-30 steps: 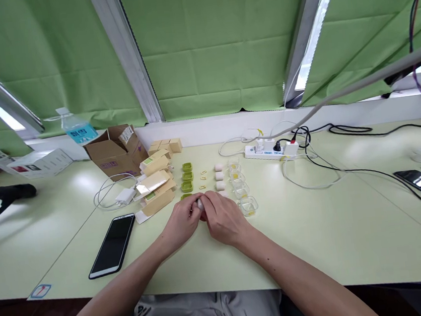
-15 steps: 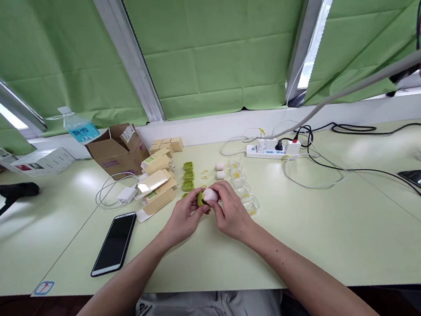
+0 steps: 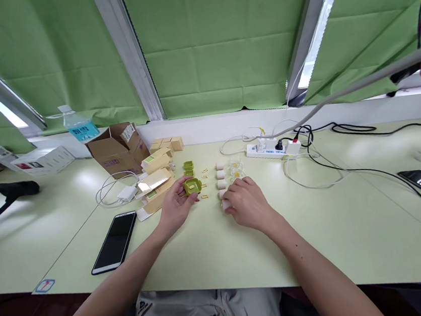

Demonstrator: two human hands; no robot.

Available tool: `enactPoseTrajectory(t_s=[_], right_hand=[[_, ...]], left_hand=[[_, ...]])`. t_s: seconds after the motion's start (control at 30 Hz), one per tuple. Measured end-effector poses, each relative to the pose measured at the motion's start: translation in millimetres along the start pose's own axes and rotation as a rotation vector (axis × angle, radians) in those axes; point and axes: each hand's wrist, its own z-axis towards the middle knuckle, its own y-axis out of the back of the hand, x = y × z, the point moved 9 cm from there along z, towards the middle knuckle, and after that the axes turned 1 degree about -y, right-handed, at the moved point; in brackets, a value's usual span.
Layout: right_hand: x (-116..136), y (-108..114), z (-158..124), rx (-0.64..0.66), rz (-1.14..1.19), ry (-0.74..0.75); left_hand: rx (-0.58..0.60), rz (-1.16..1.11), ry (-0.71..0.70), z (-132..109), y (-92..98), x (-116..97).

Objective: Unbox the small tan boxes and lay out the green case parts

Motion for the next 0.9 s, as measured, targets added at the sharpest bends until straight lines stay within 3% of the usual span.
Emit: enactPoseTrajectory(t_s=[0.3, 0.7, 0.8, 0.9], right_hand=[[7.8, -17.8, 1.8, 0.067, -0.096, 0.004], [7.4, -10.9, -0.5, 0.041, -0.092, 0.010], [7.8, -0.5, -0.6, -0.030, -0.062, 0.021], [12.3, 17.5, -1.9, -0.207, -0.002, 0.064]], left_hand=[[0.009, 0.094, -0.017, -4.2, -3.3, -0.4], [0.041, 0.104, -0.023, -5.7, -6.8, 0.2], [0.061, 0.110, -0.039, -6.5, -8.6, -1.4], [0.096, 0.110, -0.028, -8.4, -12.9, -2.2]])
